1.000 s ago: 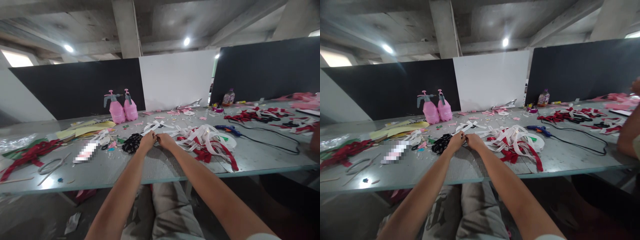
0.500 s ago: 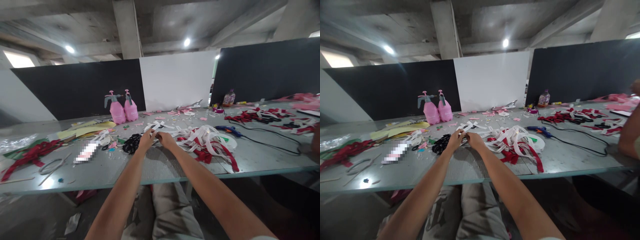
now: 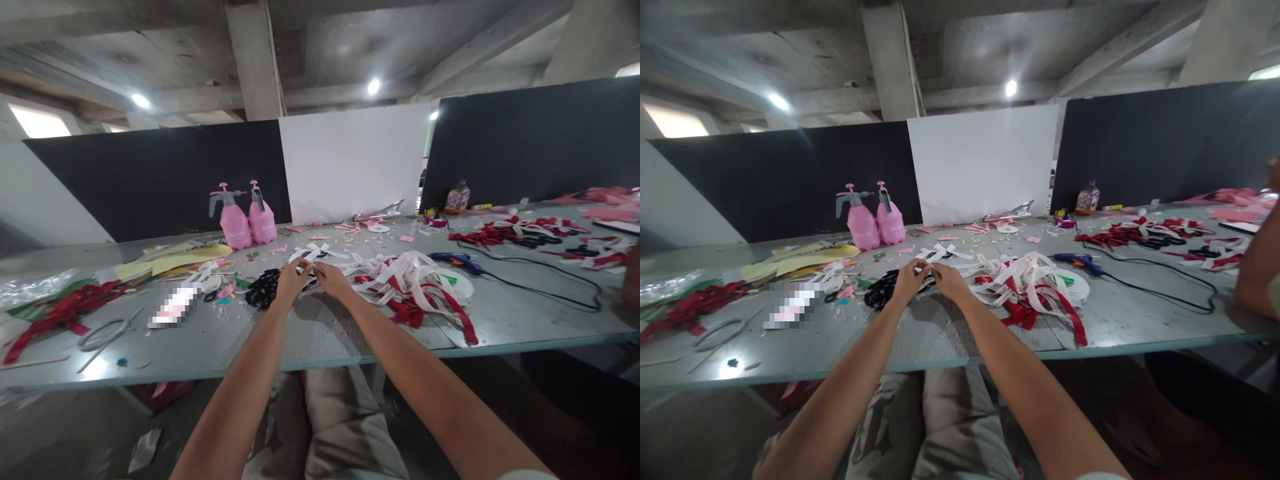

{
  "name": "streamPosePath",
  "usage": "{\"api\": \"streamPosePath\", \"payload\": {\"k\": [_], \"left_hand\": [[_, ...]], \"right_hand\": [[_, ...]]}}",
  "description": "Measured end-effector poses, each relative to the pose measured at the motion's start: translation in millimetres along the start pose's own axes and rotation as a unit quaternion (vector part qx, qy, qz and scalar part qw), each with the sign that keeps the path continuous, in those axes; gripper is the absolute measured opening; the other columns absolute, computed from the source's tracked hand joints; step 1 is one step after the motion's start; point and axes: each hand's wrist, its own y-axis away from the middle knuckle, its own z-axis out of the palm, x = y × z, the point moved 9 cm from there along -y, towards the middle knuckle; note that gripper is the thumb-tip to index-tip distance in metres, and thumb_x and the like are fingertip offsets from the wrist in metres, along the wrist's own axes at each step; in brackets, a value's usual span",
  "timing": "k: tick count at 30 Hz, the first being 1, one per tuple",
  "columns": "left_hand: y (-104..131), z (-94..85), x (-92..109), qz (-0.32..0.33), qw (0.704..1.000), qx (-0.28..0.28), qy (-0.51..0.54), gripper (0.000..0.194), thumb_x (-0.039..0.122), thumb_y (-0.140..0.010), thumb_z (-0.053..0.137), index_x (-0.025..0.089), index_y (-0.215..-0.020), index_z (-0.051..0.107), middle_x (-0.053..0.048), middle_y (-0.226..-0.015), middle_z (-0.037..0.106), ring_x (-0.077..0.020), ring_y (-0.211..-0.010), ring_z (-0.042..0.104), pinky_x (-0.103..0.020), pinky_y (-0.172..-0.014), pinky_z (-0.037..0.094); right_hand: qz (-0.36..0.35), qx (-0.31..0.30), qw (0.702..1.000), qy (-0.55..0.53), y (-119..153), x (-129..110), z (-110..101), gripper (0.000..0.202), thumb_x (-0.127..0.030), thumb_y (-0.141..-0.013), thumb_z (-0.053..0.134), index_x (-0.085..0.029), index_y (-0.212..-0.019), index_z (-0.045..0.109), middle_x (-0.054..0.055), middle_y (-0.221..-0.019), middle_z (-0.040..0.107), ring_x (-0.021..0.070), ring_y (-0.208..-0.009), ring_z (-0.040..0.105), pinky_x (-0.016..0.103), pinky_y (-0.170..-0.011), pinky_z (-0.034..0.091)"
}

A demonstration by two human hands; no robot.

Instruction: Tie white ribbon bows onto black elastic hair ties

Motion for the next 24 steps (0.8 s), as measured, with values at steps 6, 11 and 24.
{"api": "streamPosePath", "payload": {"k": [6,11,24], "left_hand": [[-1.3,12.8,-16.7,-0.063,0.996,-0.043,0.056,0.051,0.059,-0.084,0.041,0.015,-0.076,0.064,-0.005,-0.069,0.063,-0.0099,-0.047,0.050,-0.024,-0.050,0.038],[-1.1,27.9,-18.2,-0.099,0.977,-0.075,0.174,0.057,0.059,-0.086,0.035,0.013,-0.088,0.068,-0.005,-0.066,0.060,-0.0107,-0.049,0.049,-0.025,-0.050,0.038],[-6.6,17.7,-4.2,-0.041,0.967,-0.072,0.240,0.048,0.049,-0.088,0.037,0.016,-0.110,0.064,-0.008,-0.100,0.067,-0.0182,-0.094,0.058,-0.029,-0.079,0.045]], "right_hand": [[0.022,0.034,0.993,-0.111,-3.0,7.3,-2.9,0.041,-0.043,-0.090,0.036,-0.016,-0.070,0.060,0.000,-0.056,0.055,0.0126,-0.058,0.051,0.020,-0.058,0.036],[0.036,0.015,0.957,-0.286,-6.4,11.5,6.5,0.037,-0.047,-0.084,0.040,-0.017,-0.071,0.057,-0.002,-0.055,0.050,0.0105,-0.051,0.046,0.020,-0.051,0.036],[0.079,-0.028,0.890,-0.447,1.6,1.1,5.4,0.024,-0.037,-0.073,0.050,-0.015,-0.070,0.059,-0.009,-0.039,0.030,0.0059,-0.036,0.024,0.020,-0.040,0.016]]}}
